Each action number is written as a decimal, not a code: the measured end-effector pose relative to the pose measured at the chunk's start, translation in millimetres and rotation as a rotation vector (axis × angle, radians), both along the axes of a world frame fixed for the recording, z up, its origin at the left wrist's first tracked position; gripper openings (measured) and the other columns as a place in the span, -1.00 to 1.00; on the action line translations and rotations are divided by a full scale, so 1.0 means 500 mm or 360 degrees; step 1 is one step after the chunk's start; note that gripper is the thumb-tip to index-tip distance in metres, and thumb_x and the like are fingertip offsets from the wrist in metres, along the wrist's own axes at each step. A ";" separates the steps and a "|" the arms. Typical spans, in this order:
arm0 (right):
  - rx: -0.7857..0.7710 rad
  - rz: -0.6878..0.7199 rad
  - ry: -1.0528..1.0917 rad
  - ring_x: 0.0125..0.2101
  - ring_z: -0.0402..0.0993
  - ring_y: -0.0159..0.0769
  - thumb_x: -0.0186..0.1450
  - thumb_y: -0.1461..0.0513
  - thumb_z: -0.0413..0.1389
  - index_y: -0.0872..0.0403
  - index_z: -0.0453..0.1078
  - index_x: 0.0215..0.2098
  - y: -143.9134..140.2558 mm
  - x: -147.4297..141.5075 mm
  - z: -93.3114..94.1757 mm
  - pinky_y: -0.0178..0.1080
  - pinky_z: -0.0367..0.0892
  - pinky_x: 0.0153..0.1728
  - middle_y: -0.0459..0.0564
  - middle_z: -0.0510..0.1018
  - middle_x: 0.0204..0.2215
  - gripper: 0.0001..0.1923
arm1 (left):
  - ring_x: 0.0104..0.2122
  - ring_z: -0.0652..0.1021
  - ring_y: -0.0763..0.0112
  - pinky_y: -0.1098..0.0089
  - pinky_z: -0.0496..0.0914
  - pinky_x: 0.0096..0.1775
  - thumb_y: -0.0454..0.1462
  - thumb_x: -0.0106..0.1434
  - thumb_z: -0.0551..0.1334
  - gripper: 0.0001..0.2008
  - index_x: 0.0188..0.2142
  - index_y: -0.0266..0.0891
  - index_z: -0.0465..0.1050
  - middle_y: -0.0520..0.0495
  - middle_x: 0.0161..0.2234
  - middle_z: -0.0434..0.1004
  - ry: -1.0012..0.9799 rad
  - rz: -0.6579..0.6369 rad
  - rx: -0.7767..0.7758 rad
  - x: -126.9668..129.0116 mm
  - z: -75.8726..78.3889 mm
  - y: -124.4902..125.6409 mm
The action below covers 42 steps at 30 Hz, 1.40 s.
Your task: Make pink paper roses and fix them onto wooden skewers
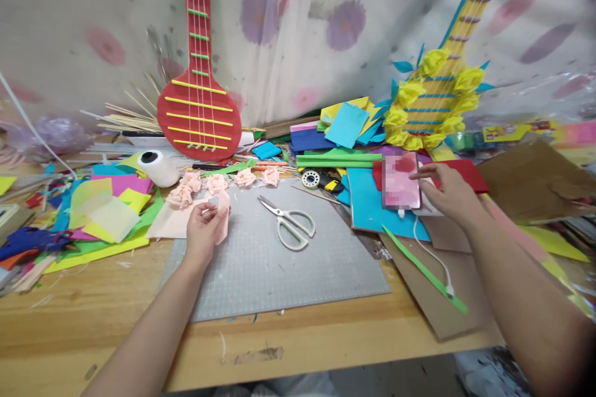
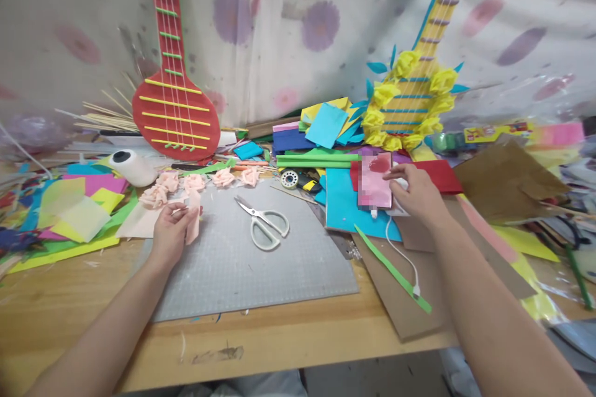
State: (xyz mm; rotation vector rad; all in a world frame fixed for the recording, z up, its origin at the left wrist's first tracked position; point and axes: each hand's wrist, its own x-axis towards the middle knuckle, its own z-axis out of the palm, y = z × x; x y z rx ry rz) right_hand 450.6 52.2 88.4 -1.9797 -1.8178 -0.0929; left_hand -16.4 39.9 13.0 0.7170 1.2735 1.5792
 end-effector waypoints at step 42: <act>0.0116 -0.0225 -0.0668 -0.19 0.30 -0.13 0.10 0.27 -0.08 0.11 0.35 -0.20 -0.019 -0.055 -0.040 -0.20 0.16 -0.12 0.12 0.48 -0.29 -0.68 | -0.40 0.54 0.37 0.47 0.36 -0.47 -0.24 -0.23 0.37 -0.56 -0.38 -0.21 0.18 0.02 -0.52 0.48 -0.0069 -0.0035 -0.0002 -0.006 -0.003 -0.006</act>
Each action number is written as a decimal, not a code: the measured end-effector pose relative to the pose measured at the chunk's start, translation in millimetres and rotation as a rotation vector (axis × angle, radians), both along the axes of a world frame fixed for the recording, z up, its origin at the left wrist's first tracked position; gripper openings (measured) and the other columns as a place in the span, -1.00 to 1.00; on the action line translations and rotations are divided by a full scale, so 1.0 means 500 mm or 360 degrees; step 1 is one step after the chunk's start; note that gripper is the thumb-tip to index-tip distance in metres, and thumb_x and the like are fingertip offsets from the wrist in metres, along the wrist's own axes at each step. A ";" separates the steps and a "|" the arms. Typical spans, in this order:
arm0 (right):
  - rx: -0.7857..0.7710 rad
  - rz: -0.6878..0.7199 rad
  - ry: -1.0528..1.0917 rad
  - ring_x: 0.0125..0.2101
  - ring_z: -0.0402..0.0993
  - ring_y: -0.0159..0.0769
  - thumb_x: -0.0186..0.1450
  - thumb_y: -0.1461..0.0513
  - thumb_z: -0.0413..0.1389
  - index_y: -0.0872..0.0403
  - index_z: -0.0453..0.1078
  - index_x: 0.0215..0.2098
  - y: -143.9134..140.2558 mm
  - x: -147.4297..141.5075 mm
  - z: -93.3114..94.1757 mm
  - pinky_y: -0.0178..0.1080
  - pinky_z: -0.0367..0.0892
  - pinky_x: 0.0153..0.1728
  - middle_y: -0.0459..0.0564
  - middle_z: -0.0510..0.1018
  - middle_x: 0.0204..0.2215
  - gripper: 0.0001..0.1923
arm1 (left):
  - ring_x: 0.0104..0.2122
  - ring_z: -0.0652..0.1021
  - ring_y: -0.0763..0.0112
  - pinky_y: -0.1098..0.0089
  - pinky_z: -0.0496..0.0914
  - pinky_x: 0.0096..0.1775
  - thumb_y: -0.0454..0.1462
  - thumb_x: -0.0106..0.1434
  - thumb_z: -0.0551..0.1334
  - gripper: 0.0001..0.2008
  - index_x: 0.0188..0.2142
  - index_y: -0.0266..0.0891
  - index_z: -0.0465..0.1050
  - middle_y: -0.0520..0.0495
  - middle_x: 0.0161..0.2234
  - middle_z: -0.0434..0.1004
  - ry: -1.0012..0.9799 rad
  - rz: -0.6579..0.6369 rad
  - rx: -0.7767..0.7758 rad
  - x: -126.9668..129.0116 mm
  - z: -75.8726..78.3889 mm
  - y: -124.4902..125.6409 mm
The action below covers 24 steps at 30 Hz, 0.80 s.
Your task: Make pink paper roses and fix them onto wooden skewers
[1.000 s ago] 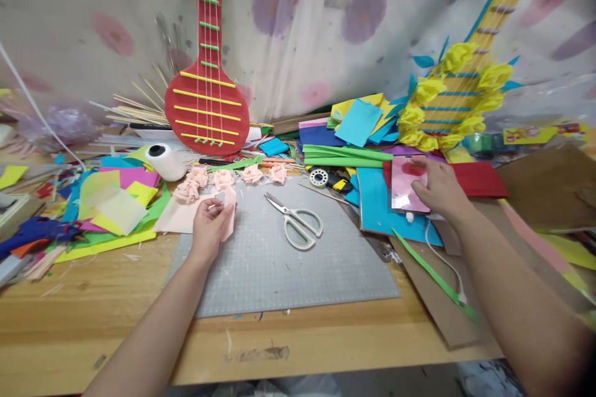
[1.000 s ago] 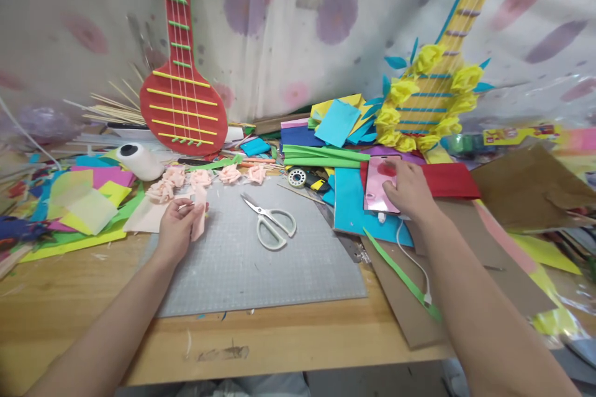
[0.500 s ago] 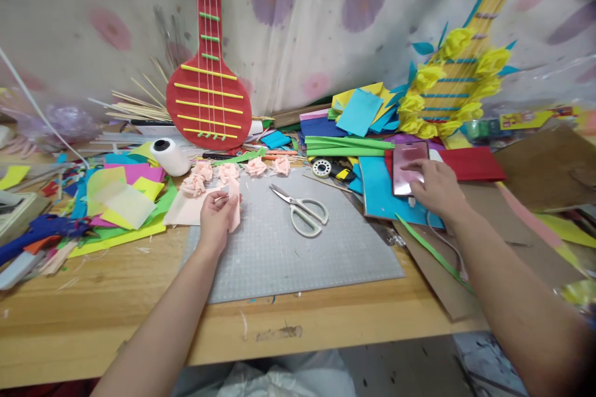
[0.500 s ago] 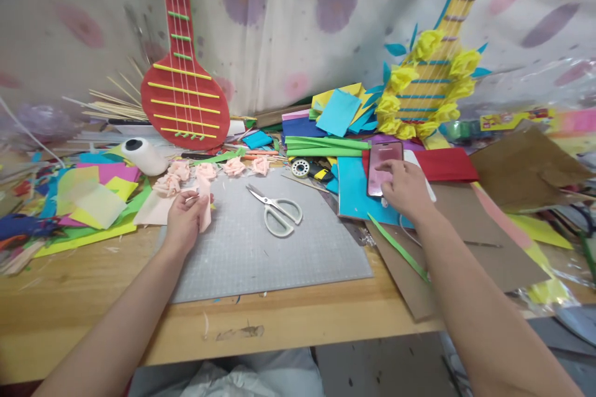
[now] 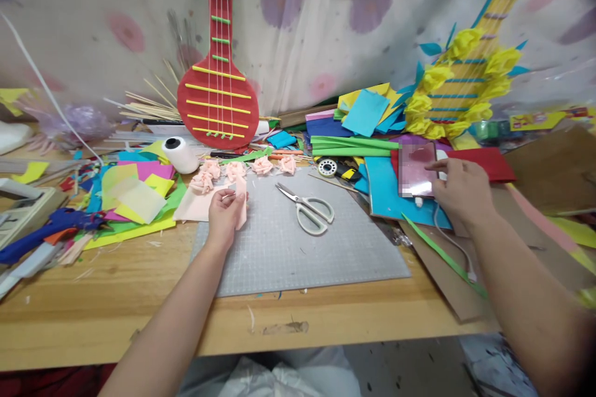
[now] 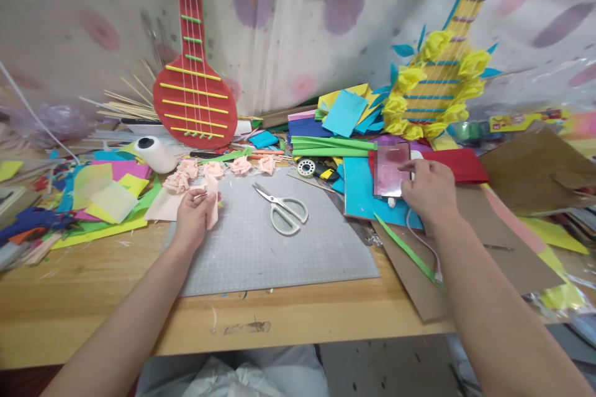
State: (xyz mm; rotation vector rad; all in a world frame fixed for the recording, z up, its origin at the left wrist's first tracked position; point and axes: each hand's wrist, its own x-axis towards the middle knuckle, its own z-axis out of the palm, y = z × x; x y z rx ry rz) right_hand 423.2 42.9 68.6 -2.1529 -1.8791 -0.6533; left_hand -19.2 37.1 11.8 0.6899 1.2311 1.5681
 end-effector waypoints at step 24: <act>0.0017 0.0003 0.0010 -0.21 0.29 -0.09 0.09 0.30 0.00 0.09 0.38 -0.26 -0.008 0.010 -0.023 -0.18 0.15 -0.22 0.18 0.47 -0.37 -0.76 | -0.42 0.53 0.39 0.47 0.37 -0.48 -0.24 -0.23 0.37 -0.55 -0.37 -0.22 0.17 0.06 -0.54 0.46 -0.0060 0.0000 0.0020 0.000 -0.003 -0.001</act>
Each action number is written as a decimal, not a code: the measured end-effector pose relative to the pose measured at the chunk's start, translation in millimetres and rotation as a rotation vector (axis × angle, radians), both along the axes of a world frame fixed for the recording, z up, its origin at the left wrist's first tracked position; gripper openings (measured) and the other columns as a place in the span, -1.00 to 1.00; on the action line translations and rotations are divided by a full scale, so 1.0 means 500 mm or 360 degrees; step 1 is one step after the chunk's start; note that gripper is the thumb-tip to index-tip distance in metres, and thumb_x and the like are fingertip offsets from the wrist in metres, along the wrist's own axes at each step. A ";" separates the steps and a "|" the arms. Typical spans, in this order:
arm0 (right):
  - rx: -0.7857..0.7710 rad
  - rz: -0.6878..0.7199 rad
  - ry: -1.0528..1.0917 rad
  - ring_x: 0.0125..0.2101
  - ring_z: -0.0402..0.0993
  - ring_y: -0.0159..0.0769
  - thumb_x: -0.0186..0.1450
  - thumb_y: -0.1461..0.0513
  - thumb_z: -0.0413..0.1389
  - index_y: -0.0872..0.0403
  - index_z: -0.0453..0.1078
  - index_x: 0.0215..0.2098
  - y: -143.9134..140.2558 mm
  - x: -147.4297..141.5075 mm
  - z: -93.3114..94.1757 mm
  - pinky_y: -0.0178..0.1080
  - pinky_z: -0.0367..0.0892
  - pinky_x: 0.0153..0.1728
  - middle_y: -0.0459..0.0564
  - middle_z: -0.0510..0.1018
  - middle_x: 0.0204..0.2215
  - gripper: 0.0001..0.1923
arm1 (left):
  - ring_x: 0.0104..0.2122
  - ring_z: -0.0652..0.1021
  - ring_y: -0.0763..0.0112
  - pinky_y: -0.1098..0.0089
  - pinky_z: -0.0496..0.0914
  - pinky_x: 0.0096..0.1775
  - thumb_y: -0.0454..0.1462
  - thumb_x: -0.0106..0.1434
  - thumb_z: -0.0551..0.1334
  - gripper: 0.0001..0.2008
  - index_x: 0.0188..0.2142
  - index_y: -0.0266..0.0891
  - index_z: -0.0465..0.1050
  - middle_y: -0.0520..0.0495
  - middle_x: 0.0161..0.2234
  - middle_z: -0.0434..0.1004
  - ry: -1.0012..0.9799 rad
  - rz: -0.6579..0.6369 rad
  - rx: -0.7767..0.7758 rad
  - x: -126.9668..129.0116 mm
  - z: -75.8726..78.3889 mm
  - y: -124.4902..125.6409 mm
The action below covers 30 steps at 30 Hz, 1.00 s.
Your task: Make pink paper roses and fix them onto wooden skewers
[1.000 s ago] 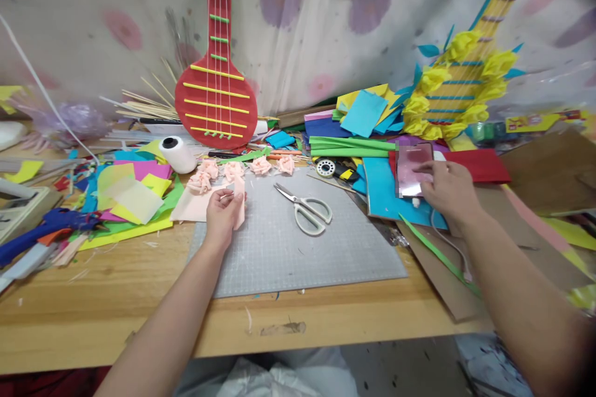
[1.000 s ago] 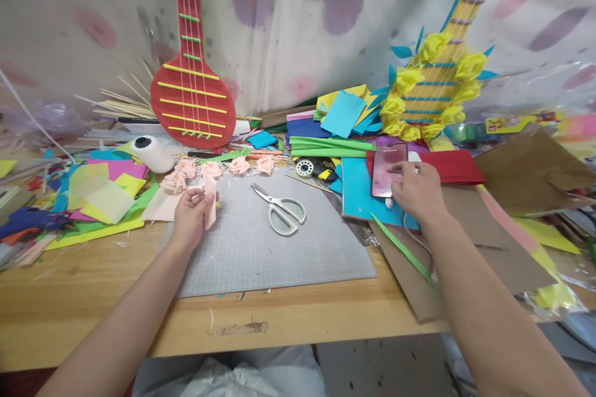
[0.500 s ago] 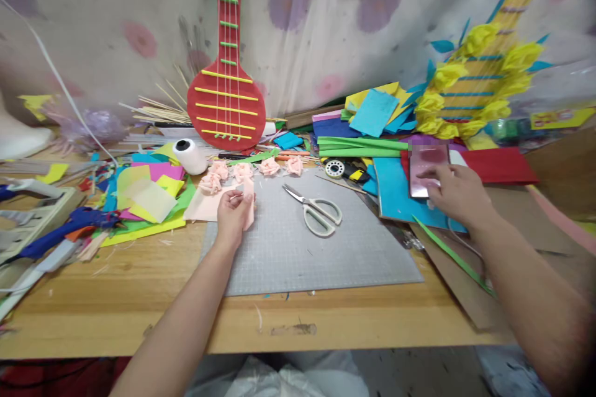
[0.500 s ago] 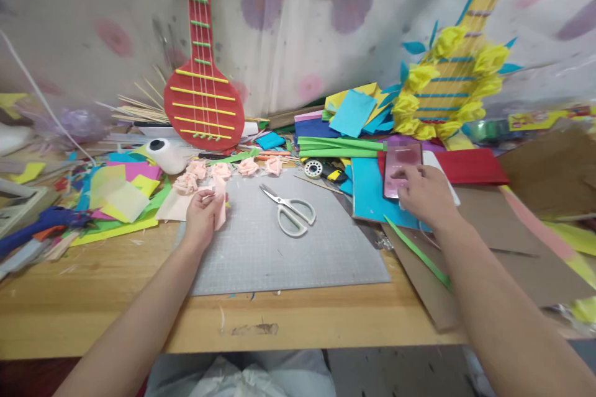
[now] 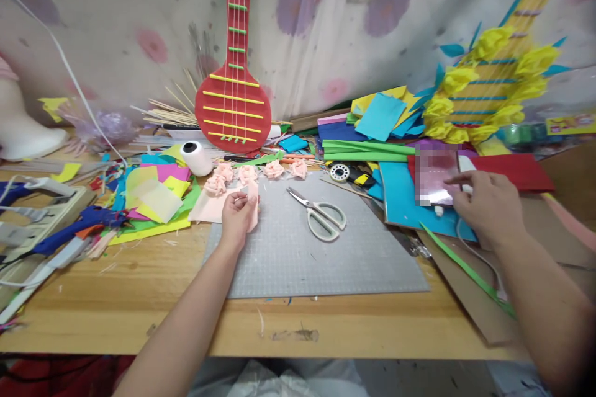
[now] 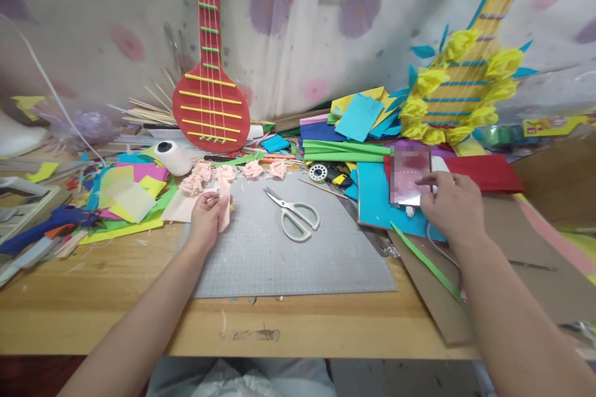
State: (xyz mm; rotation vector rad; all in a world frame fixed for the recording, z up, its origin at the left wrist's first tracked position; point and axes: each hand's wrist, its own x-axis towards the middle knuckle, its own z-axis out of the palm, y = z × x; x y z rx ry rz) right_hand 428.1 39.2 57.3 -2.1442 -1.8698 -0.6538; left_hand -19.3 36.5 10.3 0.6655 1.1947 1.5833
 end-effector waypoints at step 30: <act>-0.0546 0.1066 0.1839 -0.49 0.30 -0.44 0.13 0.20 -0.01 0.06 0.24 -0.34 0.051 -0.640 -0.093 -0.32 0.21 -0.41 -0.15 0.39 -0.49 -0.87 | -0.51 0.46 0.56 0.45 0.37 -0.41 -0.27 -0.20 0.35 -0.50 -0.27 -0.20 0.17 0.06 -0.40 0.40 0.0139 -0.0212 0.0108 0.006 -0.015 -0.001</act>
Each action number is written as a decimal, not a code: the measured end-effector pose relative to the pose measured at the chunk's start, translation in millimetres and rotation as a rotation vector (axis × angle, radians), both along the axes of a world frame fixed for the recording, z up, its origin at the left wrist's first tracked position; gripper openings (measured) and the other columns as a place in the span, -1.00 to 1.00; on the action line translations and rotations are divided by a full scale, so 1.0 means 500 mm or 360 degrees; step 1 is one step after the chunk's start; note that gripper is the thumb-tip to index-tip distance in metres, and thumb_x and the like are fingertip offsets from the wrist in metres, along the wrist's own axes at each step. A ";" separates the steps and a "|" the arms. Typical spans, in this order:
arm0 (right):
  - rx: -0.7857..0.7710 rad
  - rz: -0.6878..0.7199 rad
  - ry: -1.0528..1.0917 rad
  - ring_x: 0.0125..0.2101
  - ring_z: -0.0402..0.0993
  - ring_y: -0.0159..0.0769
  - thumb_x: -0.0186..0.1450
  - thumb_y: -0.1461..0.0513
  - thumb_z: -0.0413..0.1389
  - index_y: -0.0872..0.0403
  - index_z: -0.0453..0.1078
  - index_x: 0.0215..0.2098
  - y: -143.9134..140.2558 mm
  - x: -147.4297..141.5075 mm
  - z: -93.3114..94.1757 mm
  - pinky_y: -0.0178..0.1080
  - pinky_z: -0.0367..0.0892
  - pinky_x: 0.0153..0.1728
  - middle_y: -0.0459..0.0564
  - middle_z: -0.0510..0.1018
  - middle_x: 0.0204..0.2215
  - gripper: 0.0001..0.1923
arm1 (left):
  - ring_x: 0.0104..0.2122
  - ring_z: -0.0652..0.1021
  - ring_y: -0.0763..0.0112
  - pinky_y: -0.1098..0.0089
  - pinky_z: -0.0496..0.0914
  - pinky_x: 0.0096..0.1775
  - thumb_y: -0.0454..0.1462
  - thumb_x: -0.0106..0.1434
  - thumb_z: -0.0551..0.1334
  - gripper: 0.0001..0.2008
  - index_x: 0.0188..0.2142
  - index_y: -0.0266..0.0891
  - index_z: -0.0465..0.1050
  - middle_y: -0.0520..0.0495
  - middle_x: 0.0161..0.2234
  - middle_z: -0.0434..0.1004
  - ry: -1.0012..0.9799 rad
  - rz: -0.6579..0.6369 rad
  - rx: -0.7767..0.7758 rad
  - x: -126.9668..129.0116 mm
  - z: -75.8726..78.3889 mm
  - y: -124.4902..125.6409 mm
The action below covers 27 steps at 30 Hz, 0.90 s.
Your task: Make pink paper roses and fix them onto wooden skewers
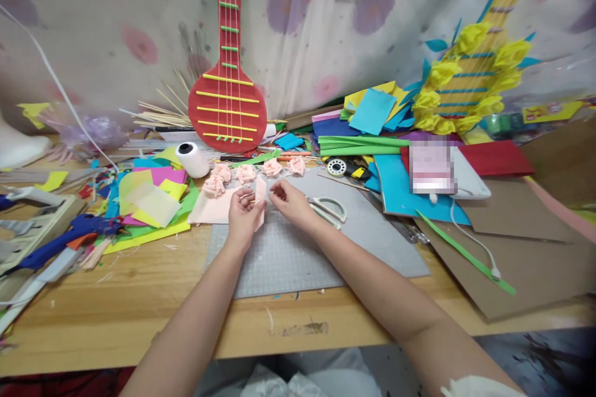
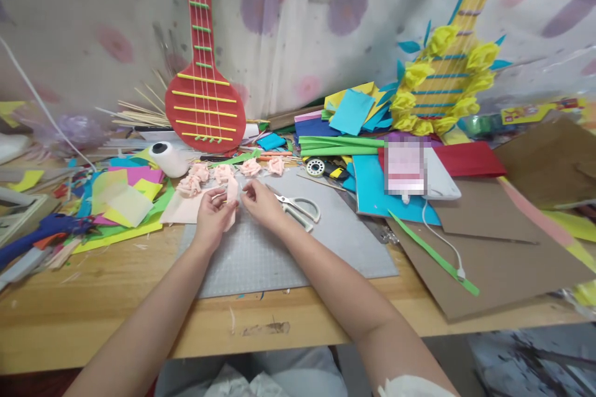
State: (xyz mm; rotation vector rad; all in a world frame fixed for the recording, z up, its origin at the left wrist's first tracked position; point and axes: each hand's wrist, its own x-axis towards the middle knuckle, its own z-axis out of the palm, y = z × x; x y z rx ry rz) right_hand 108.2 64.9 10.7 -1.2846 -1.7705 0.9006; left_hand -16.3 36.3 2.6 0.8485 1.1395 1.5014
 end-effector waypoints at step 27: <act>0.0508 -0.0071 0.0033 0.01 0.19 -0.19 0.05 0.28 0.07 0.00 0.11 0.06 -0.008 0.013 -0.022 -0.09 0.24 -0.08 0.10 0.21 0.06 -0.42 | -0.57 0.45 0.45 0.44 0.29 -0.45 -0.24 -0.08 0.28 -0.51 -0.13 -0.19 0.21 0.10 -0.57 0.40 0.0827 -0.0266 0.0103 -0.023 0.006 -0.013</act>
